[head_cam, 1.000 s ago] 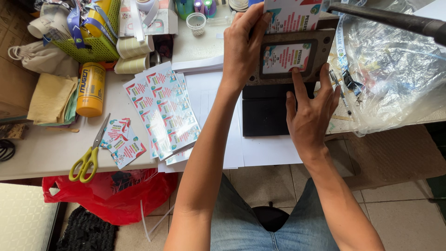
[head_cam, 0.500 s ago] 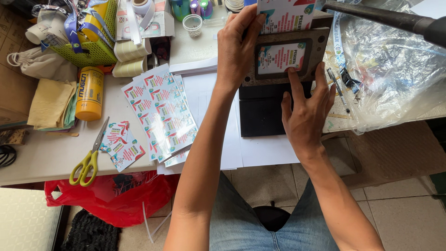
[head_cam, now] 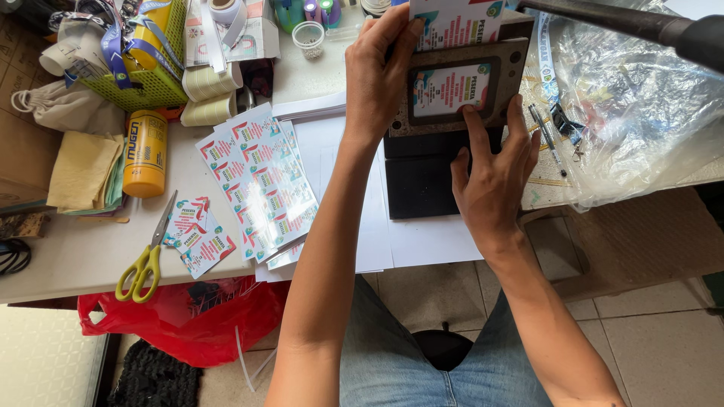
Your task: The person sits on the floor at a workbench and feeds printed card sheets one at a time into a manual die-cutting press, aligning each sheet in the frame and pressing the machine to cut the printed cards. Cut cards accumulate in a stack on the bench beside the machine.
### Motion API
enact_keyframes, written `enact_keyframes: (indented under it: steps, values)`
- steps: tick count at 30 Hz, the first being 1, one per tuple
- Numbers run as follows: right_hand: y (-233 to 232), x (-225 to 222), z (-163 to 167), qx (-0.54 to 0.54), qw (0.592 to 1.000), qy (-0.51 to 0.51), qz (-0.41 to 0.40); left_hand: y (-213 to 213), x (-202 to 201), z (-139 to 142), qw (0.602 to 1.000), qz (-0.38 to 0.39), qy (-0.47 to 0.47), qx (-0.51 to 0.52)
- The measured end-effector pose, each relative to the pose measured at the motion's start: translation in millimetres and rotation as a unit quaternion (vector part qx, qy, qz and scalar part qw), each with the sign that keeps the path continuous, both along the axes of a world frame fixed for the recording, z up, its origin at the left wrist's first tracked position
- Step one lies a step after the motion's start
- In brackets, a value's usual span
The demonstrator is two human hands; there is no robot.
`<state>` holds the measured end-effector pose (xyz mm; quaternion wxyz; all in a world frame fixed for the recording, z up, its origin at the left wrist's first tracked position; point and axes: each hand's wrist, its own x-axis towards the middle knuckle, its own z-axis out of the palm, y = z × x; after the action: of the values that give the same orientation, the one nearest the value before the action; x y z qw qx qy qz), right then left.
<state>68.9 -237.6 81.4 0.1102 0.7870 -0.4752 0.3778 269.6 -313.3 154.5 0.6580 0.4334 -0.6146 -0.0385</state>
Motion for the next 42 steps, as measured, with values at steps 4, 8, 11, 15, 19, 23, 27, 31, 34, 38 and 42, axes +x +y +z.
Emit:
enact_keyframes:
  steps: [4, 8, 11, 15, 19, 23, 27, 31, 34, 38, 42]
  values:
    - [0.4, 0.5, 0.9, 0.001, 1.000, 0.000, 0.001, -0.9, 0.3, -0.2, 1.000, -0.009, 0.004, 0.000]
    - [-0.1, -0.7, 1.7, -0.003, 1.000, 0.001, 0.006, -1.6, 0.8, -0.2, 1.000, -0.007, 0.000, -0.009]
    - [-0.5, -1.5, 1.1, -0.004, 1.000, 0.007, -0.002, -1.5, 0.6, -0.7, 1.000, -0.007, -0.002, 0.007]
    - [-1.3, -1.3, -0.9, -0.003, 1.000, 0.000, 0.001, -2.1, 0.3, -1.5, 1.000, 0.002, -0.008, -0.014]
    - [-2.8, -2.0, -2.0, -0.007, 1.000, 0.005, -0.005, -3.3, 0.3, -2.9, 1.000, 0.002, -0.011, -0.014]
    - [-3.3, -3.3, -2.2, -0.006, 1.000, 0.003, -0.003, -5.5, 0.0, -4.3, 1.000, -0.001, -0.009, -0.014]
    - [-2.6, -3.3, -2.3, -0.003, 1.000, 0.001, -0.001, -5.6, 0.7, -6.1, 1.000, -0.002, -0.007, -0.010]
    - [-2.3, -2.3, -2.0, 0.001, 1.000, -0.004, 0.005, -5.7, 1.6, -6.8, 1.000, -0.007, -0.009, -0.016]
    - [-2.5, -2.8, -1.5, 0.004, 1.000, -0.005, 0.005, -6.5, 0.8, -6.4, 1.000, -0.006, -0.003, -0.008]
    - [-2.3, -3.3, -1.1, 0.004, 1.000, -0.005, 0.007, -6.1, 0.5, -6.3, 1.000, -0.007, -0.004, -0.013]
    - [-1.6, -3.7, -1.2, 0.003, 1.000, -0.001, 0.006, -5.2, 0.6, -6.9, 1.000, -0.006, 0.002, -0.007]
